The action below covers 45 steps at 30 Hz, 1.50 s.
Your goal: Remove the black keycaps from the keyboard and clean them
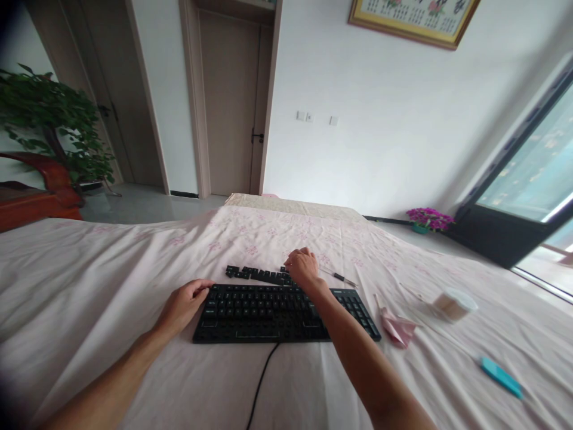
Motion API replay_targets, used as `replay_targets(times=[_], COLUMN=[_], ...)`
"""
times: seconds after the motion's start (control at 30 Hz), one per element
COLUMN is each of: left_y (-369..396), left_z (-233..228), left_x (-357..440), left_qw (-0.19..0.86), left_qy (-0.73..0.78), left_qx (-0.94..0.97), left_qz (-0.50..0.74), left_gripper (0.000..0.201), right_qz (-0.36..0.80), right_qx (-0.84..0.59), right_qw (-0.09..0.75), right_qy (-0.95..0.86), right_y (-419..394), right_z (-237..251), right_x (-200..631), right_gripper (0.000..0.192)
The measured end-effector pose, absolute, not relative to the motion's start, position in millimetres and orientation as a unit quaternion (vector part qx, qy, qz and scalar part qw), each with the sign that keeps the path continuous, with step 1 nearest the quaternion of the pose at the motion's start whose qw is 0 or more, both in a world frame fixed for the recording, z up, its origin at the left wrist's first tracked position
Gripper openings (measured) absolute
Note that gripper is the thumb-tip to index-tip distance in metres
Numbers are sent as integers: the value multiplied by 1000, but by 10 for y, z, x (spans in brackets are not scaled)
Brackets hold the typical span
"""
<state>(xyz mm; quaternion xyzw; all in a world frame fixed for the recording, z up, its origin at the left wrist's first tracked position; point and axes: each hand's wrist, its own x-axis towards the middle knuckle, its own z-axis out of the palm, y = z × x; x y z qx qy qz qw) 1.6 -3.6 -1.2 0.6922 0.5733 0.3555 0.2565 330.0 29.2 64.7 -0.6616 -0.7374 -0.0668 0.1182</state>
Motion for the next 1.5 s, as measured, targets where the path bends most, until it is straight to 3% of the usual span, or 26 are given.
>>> replay_targets(times=[0.5, 0.93, 1.5], left_y=[-17, -40, -44], left_z=[-35, 6, -13], left_x=[17, 17, 18], left_qw=[260, 251, 243], left_qy=[568, 579, 579], left_qx=[691, 693, 696], left_qz=[363, 349, 347], left_gripper=[29, 29, 30], right_qz=[-65, -68, -132], right_qx=[-649, -561, -547], right_qw=[84, 222, 149], right_qy=[-753, -794, -813], right_y=[592, -462, -983], right_z=[551, 646, 561], right_x=[3175, 3077, 2942], right_gripper=[7, 14, 13])
